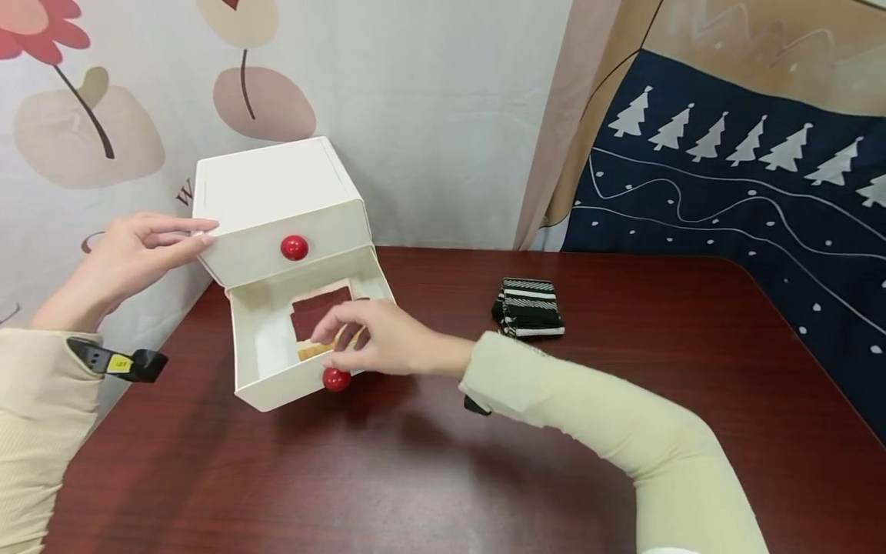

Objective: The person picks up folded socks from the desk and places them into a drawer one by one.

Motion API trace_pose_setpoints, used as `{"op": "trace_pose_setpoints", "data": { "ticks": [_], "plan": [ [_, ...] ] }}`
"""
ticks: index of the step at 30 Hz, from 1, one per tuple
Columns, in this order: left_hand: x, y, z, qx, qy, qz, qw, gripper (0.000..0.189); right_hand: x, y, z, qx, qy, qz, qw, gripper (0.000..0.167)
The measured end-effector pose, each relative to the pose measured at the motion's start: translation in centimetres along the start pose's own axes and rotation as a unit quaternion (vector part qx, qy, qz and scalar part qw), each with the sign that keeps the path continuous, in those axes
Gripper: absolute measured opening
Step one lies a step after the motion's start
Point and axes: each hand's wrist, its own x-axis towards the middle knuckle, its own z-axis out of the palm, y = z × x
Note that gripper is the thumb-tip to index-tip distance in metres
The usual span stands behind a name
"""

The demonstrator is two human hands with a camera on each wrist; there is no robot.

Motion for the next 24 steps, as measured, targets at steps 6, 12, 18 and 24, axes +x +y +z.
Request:
{"op": "trace_pose_setpoints", "data": {
  "ticks": [6, 12, 18, 24],
  "plan": [
    [-0.2, -0.3, -0.1, -0.005, -0.005, -0.009, 0.9999, 0.042, -2.5, 1.4, 2.4, 0.044, 0.036, 0.013, 0.9983, 0.015],
    [-0.3, -0.2, -0.1, 0.006, -0.006, -0.002, 1.0, 0.042, -3.9, 2.7, 4.5, 0.095, 0.063, 0.057, 0.9918, 0.018],
    [-0.2, 0.0, -0.1, 0.012, -0.004, 0.003, 0.9999, 0.042, -4.3, 3.4, 5.7, 0.114, 0.096, 0.07, 0.9863, 0.028],
    [-0.1, 0.1, -0.1, 0.019, -0.003, 0.007, 0.9998, 0.042, -4.5, 3.8, 6.3, 0.148, 0.12, 0.083, 0.9781, 0.039]
  ]
}}
